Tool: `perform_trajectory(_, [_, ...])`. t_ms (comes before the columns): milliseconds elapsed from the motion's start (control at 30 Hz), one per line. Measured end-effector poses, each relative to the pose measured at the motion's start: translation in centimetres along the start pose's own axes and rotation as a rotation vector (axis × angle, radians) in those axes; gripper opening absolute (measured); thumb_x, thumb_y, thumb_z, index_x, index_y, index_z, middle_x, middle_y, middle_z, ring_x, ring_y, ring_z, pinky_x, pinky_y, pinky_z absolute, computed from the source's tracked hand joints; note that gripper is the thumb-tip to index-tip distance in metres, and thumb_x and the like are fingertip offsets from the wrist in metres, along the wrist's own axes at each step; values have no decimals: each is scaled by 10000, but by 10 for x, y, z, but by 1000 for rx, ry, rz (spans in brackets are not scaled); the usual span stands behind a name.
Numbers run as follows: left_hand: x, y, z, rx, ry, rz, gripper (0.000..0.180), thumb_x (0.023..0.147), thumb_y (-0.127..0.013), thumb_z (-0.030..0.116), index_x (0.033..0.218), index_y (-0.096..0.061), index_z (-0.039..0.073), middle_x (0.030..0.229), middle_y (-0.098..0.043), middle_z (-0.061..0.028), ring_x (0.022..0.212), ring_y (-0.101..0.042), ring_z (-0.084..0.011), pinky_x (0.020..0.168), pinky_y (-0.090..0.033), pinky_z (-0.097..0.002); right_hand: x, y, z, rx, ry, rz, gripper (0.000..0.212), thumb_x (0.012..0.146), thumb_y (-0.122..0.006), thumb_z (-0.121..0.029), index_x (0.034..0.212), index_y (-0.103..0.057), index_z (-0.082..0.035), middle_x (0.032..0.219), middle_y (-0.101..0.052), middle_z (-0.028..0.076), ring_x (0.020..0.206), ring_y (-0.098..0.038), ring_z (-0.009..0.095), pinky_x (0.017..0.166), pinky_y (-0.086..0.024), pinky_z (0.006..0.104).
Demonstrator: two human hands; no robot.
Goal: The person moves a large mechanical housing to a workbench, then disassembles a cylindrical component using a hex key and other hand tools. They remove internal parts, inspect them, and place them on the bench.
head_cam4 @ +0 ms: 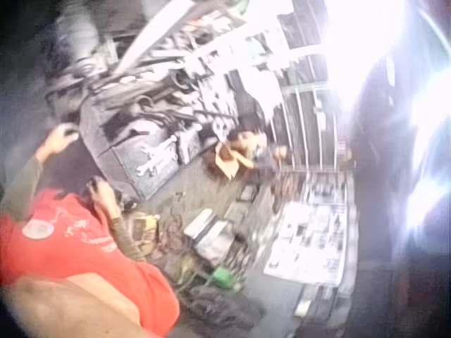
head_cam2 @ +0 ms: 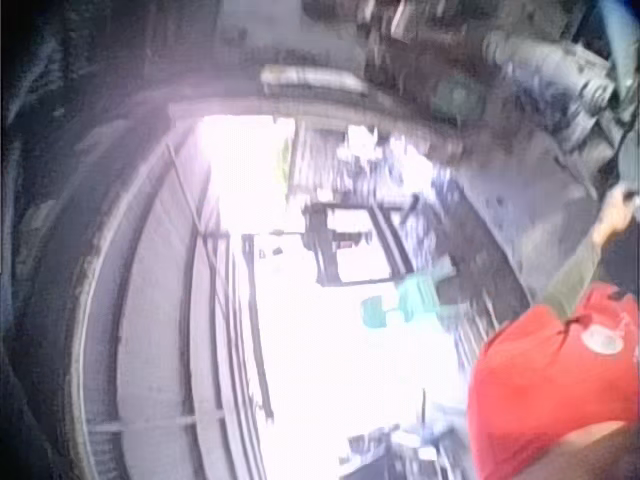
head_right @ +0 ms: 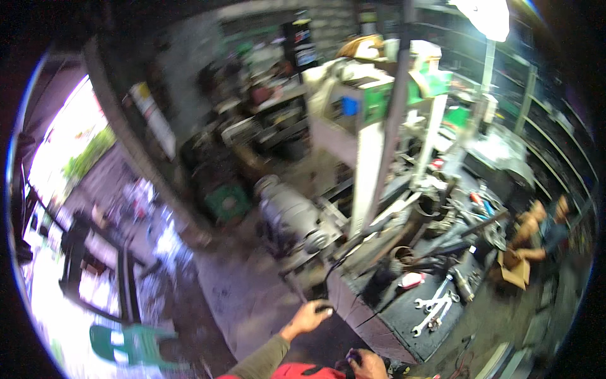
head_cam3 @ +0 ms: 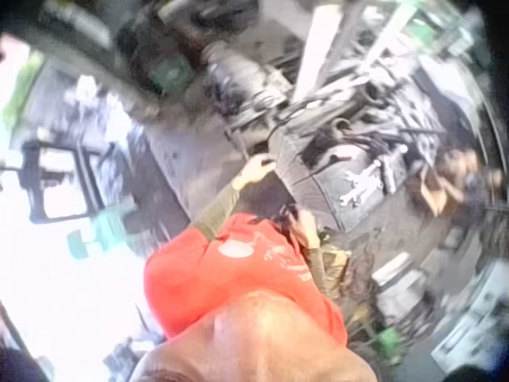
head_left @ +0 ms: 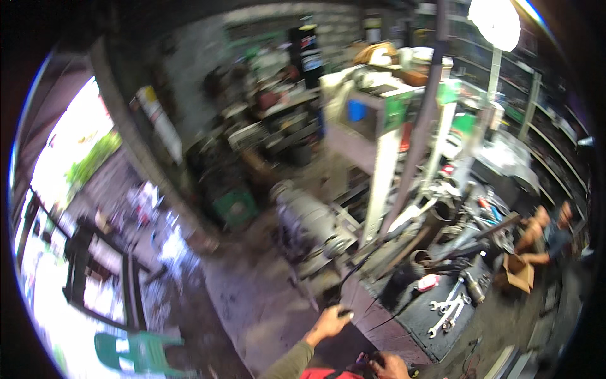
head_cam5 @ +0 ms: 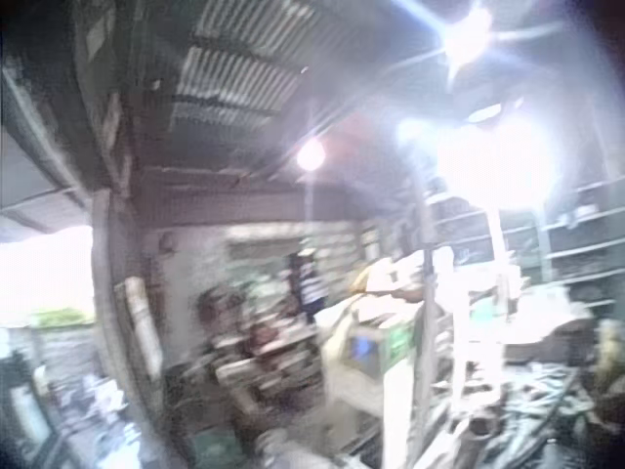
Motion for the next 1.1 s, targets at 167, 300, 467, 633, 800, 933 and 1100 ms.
perform_trajectory(167, [13, 108, -22, -733, 145, 448, 361, 1049, -668, 308, 1198, -724, -16, 988, -759, -65, 841, -708, -138, 751, -565, -303, 77, 9, -24, 442, 0, -35, 271, 1005, -683, -168, 1188, -695, 31, 952, -755, 118, 881, -735, 230, 793, -582, 363])
perform_trajectory(300, [44, 203, -42, -826, 107, 679, 462, 1031, -677, 371, 1237, -712, -41, 1099, -764, -85, 968, -710, -173, 867, -562, -332, 161, 4, -53, 788, 22, 100, 191, 1003, -695, -103, 1144, -728, 23, 920, -708, 26, 798, -633, 120, 740, -535, 282])
perform_trajectory(467, [139, 292, -93, -677, 294, 679, 759, 929, -715, 610, 1350, -670, -20, 1349, -703, -183, 1274, -637, -296, 1101, -460, -409, 267, 17, -106, 551, 151, 704, 346, 1060, -639, -210, 1313, -655, 25, 1173, -688, 86, 1075, -634, 211, 889, -543, 346])
perform_trajectory(633, [240, 316, -120, -616, 448, 330, 975, 864, -619, 798, 1341, -645, -52, 1375, -647, -287, 1304, -614, -388, 1111, -449, -430, 316, 29, -134, 352, -4, 964, 412, 1063, -542, -185, 1382, -588, 70, 1337, -649, 247, 1198, -631, 358, 1040, -501, 495])
perform_trajectory(800, [293, 323, -129, -745, 314, 332, 903, 895, -666, 700, 1398, -627, -49, 1406, -647, -237, 1293, -616, -336, 1122, -428, -401, 368, 23, -101, 794, -258, 1019, 432, 1056, -536, -239, 1369, -598, 52, 1326, -655, 221, 1170, -639, 345, 1025, -506, 493])
perform_trajectory(933, [314, 316, -130, -909, 291, 181, 840, 952, -623, 683, 1376, -656, -41, 1353, -676, -233, 1230, -630, -295, 1093, -429, -396, 416, 12, -60, 1043, -352, 908, 449, 1052, -531, -281, 1360, -606, 37, 1317, -661, 200, 1147, -645, 335, 1014, -510, 491])
perform_trajectory(1100, [315, 338, -120, -768, 335, 253, 814, 957, -622, 678, 1405, -650, 0, 1418, -648, -212, 1291, -597, -298, 1100, -425, -427, 504, -26, -30, 1350, -433, 666, 474, 1045, -525, -335, 1347, -617, 19, 1307, -668, 173, 1119, -653, 322, 999, -515, 489])
Point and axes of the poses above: each hand's wrist, its own x-axis towards the middle knuckle, its own y-axis out of the back of the hand, z = x × y, the point moved 8 cm from there along x, towards the middle knuckle
